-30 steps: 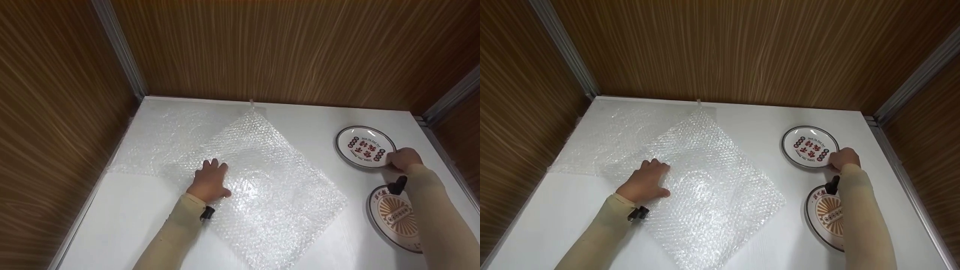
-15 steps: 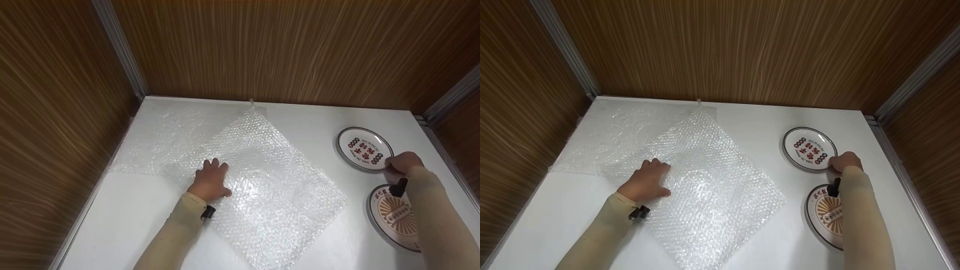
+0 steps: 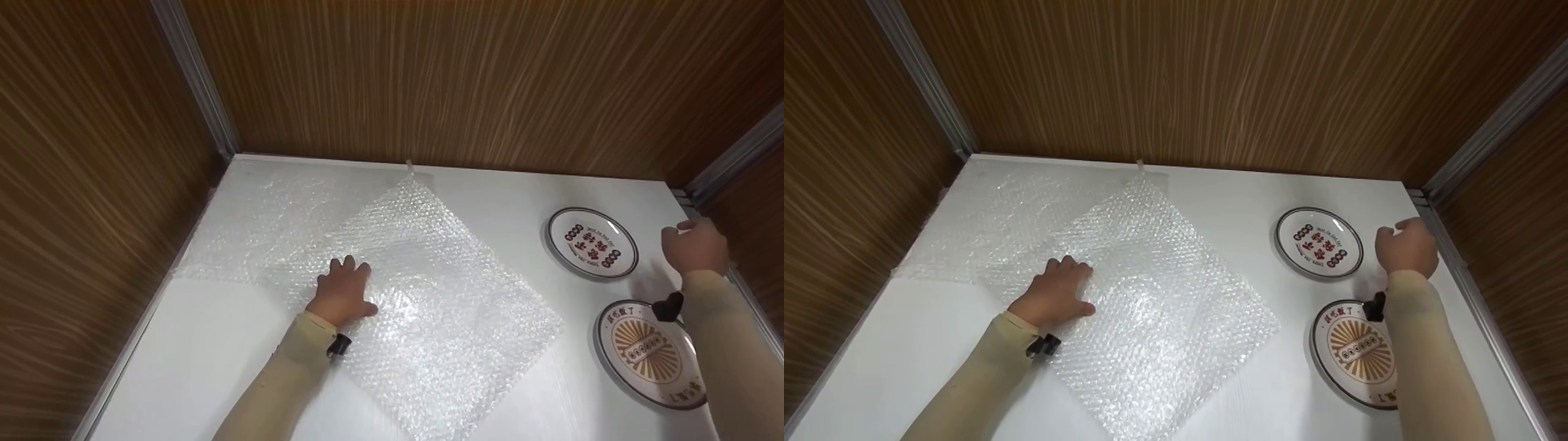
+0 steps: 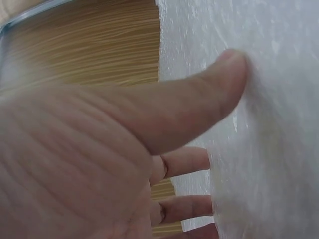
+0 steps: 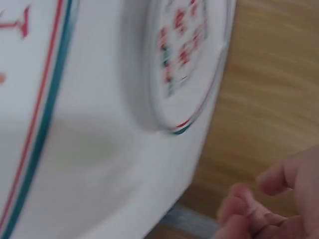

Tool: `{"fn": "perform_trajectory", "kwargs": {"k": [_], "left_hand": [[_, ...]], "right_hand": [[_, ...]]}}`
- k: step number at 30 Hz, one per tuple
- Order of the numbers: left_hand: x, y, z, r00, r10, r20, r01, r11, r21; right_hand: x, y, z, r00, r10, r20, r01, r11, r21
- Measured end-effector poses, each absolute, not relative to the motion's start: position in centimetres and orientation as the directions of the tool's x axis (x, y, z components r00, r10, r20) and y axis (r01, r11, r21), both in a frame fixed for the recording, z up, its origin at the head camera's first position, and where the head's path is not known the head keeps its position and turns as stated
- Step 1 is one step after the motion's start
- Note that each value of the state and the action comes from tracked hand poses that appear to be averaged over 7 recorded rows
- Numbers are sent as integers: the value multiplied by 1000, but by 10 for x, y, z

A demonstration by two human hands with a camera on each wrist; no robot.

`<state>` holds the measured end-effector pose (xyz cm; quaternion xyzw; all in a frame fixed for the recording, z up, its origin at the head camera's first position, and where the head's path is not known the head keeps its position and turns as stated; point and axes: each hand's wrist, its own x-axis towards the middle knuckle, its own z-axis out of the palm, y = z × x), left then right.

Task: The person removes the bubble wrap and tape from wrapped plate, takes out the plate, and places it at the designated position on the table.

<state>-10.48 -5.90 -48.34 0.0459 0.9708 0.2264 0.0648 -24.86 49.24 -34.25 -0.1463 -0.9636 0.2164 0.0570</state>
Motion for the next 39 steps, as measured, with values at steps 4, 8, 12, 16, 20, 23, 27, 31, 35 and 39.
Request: {"fn": "perform_trajectory", "kwargs": {"k": [4,8,12,16,20,23,27,31,35,39], "left_hand": [[-104,-57,-482,-990,72,-118,14,901,433],[-104,-59,-482,-989,71,-133,5,898,439],[-105,-65,-482,-985,92,-144,14,884,467],[-109,-70,-483,-984,119,-133,39,871,490],[-112,-69,-488,-984,138,-117,64,871,488],[-115,-68,-492,-985,141,-97,78,872,483],[-115,-69,-493,-982,167,-84,107,870,481],[-115,-78,-489,-968,212,-135,113,848,518],[-123,-93,-488,-980,157,-121,61,820,569],[-133,-113,-488,-999,12,-31,-8,835,550]], "right_hand": [[-241,441,-337,-965,188,182,88,888,-451],[-222,379,-335,-937,-95,337,-212,920,-330],[-192,318,-341,-866,-376,330,-460,858,-228],[-164,275,-351,-817,-577,14,-560,787,-258],[-152,250,-368,-710,-669,-222,-590,736,-331],[-151,238,-382,-694,-683,-227,-599,723,-344],[-151,231,-397,-706,-672,-223,-600,736,-314],[-150,224,-412,-698,-669,-254,-600,741,-302],[-149,217,-424,-704,-655,-274,-599,755,-266],[-150,215,-427,-719,-641,-269,-604,768,-215]]}}
